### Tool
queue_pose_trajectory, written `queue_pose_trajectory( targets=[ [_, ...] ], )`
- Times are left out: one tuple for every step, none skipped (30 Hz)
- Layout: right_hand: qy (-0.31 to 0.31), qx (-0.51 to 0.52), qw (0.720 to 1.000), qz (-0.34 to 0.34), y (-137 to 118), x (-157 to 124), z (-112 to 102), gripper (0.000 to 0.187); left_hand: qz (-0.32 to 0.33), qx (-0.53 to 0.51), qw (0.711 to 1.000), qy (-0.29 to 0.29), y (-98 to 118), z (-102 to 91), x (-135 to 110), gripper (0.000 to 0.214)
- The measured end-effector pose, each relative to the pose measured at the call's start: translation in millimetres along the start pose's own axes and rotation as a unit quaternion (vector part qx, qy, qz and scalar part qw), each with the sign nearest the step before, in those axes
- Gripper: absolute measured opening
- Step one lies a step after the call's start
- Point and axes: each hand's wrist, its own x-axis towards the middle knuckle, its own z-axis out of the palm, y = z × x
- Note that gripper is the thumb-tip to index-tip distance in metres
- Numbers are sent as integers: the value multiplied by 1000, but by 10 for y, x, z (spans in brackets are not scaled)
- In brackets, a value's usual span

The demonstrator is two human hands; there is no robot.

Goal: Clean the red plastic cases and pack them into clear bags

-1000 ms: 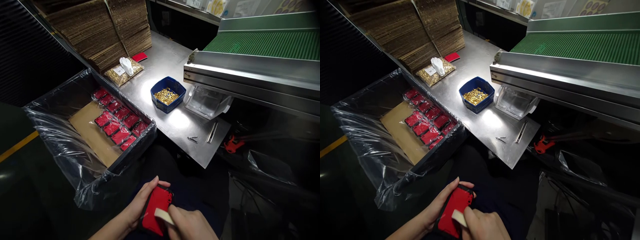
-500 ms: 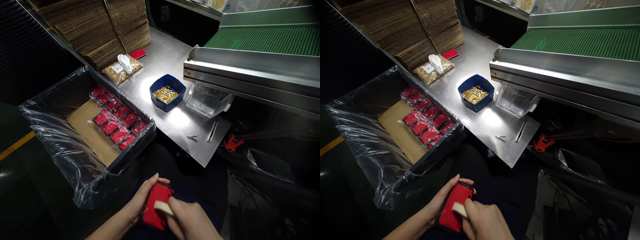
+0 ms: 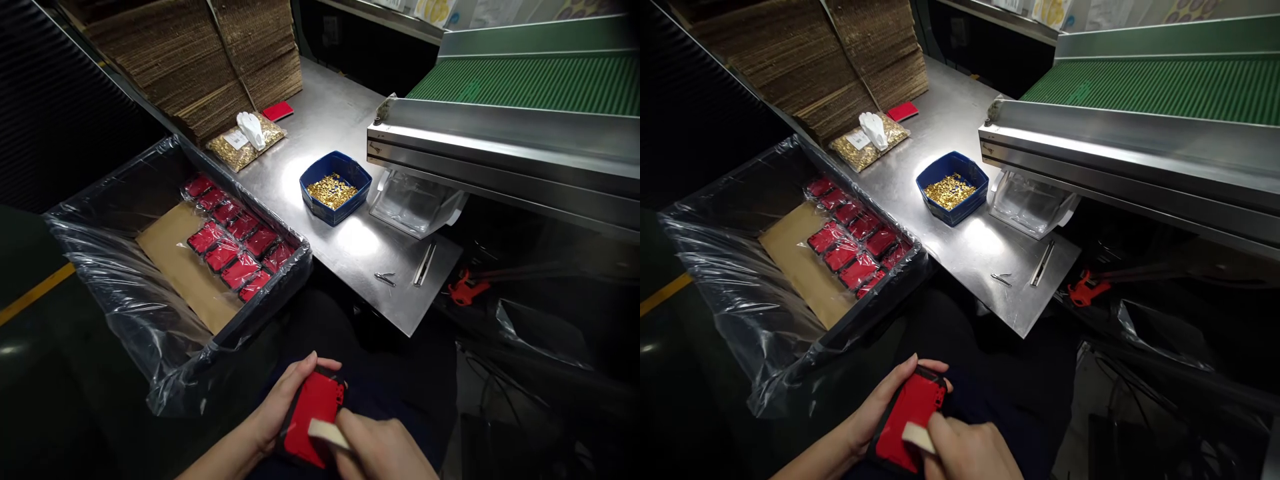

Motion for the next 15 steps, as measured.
queue_pose_trajectory(
  targets=[
    [9, 13, 1000, 0, -4, -11, -18, 9, 5, 5, 1000, -1, -5, 8, 6, 59],
    [18, 26, 999, 9, -6, -27, -36, 7, 3, 5, 1000, -2, -9, 19, 11, 59],
    [26, 34, 999, 19, -5, -47, -50, 8, -6, 0, 1000, 0, -11, 33, 17, 60],
    [32, 33, 999, 29, -2, -68, -58, 10, -18, -8, 1000, 0, -11, 49, 21, 61],
    [34, 24, 999, 34, 4, -89, -58, 11, -27, -15, 1000, -1, -10, 64, 24, 61],
    [31, 10, 999, 31, 11, -105, -53, 12, -31, -19, 999, -2, -8, 77, 25, 61],
    [25, -1, 999, 24, 17, -114, -44, 12, -29, -19, 999, -4, -6, 89, 26, 61],
    [24, -7, 1000, 17, 23, -118, -37, 10, -24, -14, 1000, -4, -4, 99, 25, 60],
    [27, -7, 1000, 12, 29, -115, -31, 8, -17, -7, 1000, 0, -3, 105, 24, 60],
    [31, -4, 999, 14, 35, -110, -28, 6, -11, 2, 1000, 6, -2, 110, 21, 59],
    [36, -5, 999, 20, 41, -102, -25, 7, -5, 10, 1000, 15, -1, 112, 19, 59],
    [39, -14, 999, 23, 49, -94, -22, 8, -2, 18, 1000, 21, 2, 113, 16, 60],
    [41, -34, 998, 18, 59, -86, -18, 9, -2, 25, 999, 25, 5, 114, 13, 62],
    [40, -56, 998, 8, 71, -79, -12, 13, 0, 31, 999, 28, 11, 117, 11, 64],
    [38, -72, 997, -1, 85, -73, -4, 16, 1, 36, 999, 30, 18, 121, 10, 66]
  ],
)
